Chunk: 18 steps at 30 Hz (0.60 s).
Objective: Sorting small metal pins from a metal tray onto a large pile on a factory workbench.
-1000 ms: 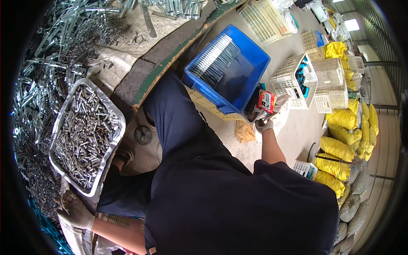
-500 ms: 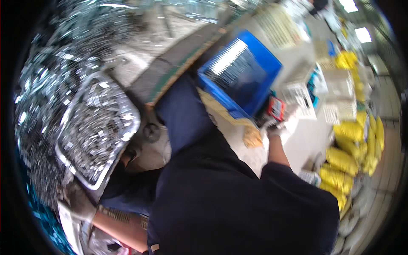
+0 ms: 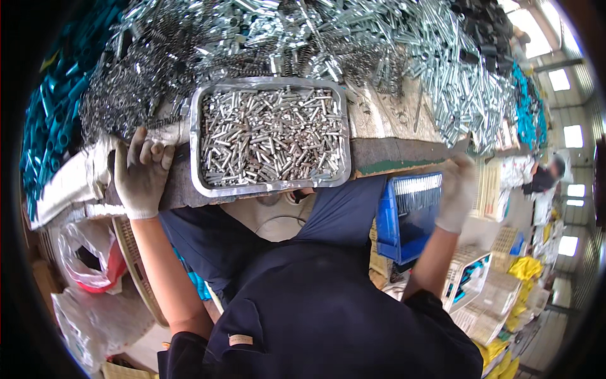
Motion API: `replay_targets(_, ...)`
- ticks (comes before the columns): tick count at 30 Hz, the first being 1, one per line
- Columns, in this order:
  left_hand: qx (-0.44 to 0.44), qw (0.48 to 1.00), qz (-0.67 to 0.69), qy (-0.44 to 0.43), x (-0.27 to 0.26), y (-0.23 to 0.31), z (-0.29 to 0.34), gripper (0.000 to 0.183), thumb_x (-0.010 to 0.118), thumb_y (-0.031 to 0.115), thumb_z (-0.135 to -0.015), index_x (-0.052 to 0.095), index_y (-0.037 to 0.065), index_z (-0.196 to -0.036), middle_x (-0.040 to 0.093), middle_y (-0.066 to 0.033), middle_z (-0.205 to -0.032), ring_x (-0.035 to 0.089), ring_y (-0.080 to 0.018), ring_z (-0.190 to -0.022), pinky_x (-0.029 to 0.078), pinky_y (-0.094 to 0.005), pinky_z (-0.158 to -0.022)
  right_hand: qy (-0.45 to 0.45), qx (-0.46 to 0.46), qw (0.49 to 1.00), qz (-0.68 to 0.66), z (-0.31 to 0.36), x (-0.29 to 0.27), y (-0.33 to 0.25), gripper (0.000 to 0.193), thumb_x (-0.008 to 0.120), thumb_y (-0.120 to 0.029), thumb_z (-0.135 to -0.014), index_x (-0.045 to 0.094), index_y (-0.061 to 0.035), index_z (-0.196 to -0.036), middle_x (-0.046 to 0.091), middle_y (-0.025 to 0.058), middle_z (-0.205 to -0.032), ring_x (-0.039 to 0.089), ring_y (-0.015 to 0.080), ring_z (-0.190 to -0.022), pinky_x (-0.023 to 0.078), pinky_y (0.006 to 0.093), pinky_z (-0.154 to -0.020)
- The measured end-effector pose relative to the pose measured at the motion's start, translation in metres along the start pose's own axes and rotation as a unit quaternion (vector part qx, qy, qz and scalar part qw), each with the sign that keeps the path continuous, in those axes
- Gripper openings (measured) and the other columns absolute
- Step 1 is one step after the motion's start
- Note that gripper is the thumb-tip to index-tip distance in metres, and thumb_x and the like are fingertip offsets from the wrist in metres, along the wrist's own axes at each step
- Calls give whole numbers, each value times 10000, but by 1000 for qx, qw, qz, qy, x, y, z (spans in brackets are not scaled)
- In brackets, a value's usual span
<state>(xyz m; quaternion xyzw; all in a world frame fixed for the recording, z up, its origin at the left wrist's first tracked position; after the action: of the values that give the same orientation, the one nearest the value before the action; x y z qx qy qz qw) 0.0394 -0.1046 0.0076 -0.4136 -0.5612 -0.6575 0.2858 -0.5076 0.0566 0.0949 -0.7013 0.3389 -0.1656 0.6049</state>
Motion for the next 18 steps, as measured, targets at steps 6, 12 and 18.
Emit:
replay_targets(6, 4, 1000, 15, 13, 2, -3, -1, 520, 367, 416, -1020, 515, -30, -1243, 454, -45, -755, 564, -235, -906, 441, -452, -1004, -398, -304, 825, 261, 52, 262, -80, 309, 666, -208, -792, 657, -110, -1085, 617, 100, -1147, 604, 287, -1048, 484, 377, -918)
replay_targets(12, 0, 1000, 28, -7, 4, -6, -1, 513, 349, 393, -1025, 484, -34, -1276, 457, -53, -787, 536, -238, -919, 457, -452, -977, -474, -330, 762, 293, 64, 325, -69, 308, 612, -188, -835, 635, -139, -1138, 572, 92, -1191, 546, 293, -1119, 449, 392, -963)
replay_targets(18, 2, 1000, 28, -3, 2, -6, 0, 512, 349, 392, -1027, 491, -36, -1268, 481, -55, -777, 542, -241, -892, 465, -450, -968, -496, -290, 776, 259, 55, 311, -55, 114, 541, -95, -864, 592, -54, -957, 570, 124, -977, 580, 324, -921, 476, 400, -828)
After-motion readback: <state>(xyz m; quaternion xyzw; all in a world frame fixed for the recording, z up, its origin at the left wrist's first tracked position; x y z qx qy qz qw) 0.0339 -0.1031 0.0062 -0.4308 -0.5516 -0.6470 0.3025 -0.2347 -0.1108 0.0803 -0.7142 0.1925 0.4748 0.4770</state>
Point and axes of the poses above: each hand's wrist, its own z-axis away from the middle knuckle, its own x-axis out of the palm, y = z × x, the point moved 8 cm from there along -z, towards the middle knuckle
